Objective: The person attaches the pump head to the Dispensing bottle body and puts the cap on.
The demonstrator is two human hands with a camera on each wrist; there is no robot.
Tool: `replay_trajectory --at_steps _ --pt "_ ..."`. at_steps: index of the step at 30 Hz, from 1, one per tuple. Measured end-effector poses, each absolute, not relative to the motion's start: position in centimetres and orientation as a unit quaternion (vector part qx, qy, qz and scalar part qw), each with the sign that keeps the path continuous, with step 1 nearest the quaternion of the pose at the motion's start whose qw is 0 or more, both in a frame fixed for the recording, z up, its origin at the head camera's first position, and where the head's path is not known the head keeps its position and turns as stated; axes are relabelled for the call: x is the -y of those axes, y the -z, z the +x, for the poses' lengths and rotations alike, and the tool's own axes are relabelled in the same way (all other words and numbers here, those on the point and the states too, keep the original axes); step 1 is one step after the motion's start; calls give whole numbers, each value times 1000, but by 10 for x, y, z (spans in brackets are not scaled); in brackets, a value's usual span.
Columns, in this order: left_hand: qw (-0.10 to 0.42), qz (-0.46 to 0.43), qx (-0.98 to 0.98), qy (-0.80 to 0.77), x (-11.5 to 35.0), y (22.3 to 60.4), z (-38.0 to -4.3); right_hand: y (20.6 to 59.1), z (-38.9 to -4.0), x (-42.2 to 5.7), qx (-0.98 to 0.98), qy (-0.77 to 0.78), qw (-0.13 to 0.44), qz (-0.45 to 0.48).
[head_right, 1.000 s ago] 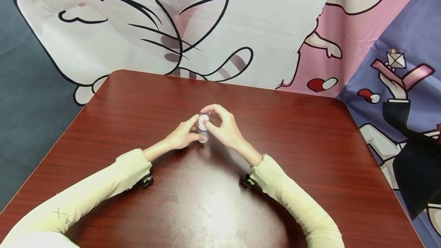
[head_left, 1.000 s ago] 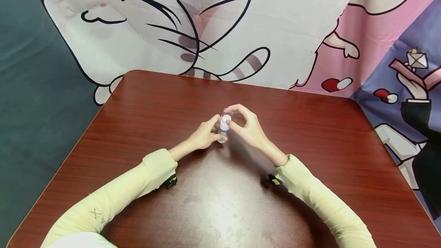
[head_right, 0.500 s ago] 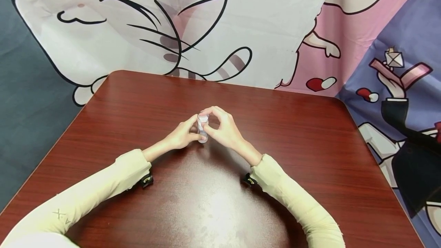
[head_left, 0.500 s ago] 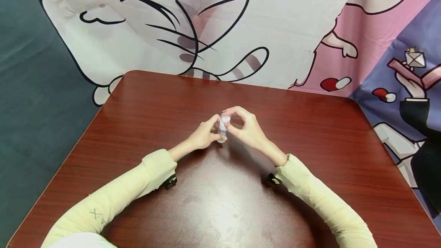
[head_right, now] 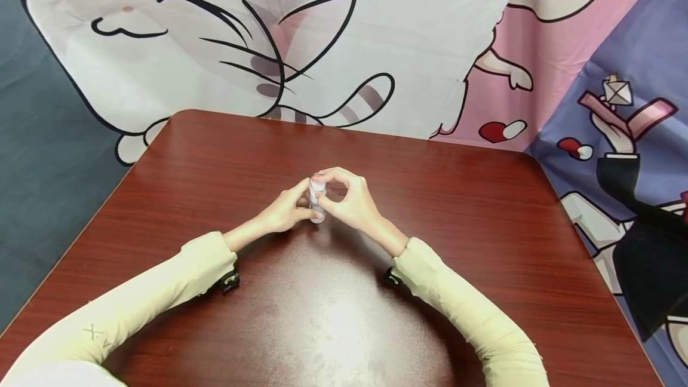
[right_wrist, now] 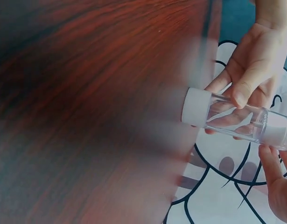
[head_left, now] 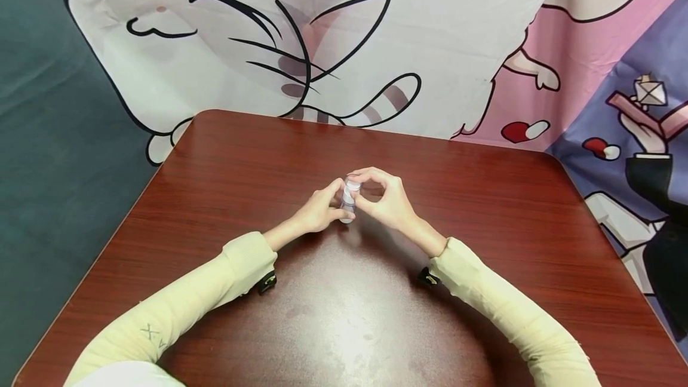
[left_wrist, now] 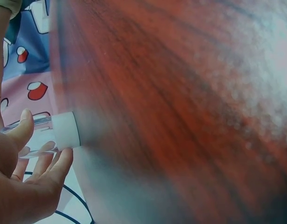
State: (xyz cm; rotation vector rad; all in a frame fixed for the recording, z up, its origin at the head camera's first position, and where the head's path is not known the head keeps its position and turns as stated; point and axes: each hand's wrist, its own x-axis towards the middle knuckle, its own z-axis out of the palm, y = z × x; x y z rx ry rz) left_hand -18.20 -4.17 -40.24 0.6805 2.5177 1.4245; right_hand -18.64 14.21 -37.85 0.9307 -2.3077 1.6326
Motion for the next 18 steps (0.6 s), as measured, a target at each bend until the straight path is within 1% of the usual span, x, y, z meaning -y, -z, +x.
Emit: replay_trajectory --at_steps 4,12,18 --pt "88 226 -844 -479 42 403 -182 381 -187 -143 770 -548 92 315" --pt "83 229 -841 -483 42 403 -183 378 -182 -141 775 -556 75 291" --pt "84 230 -840 -484 41 403 -183 359 -172 -138 778 -555 59 289"
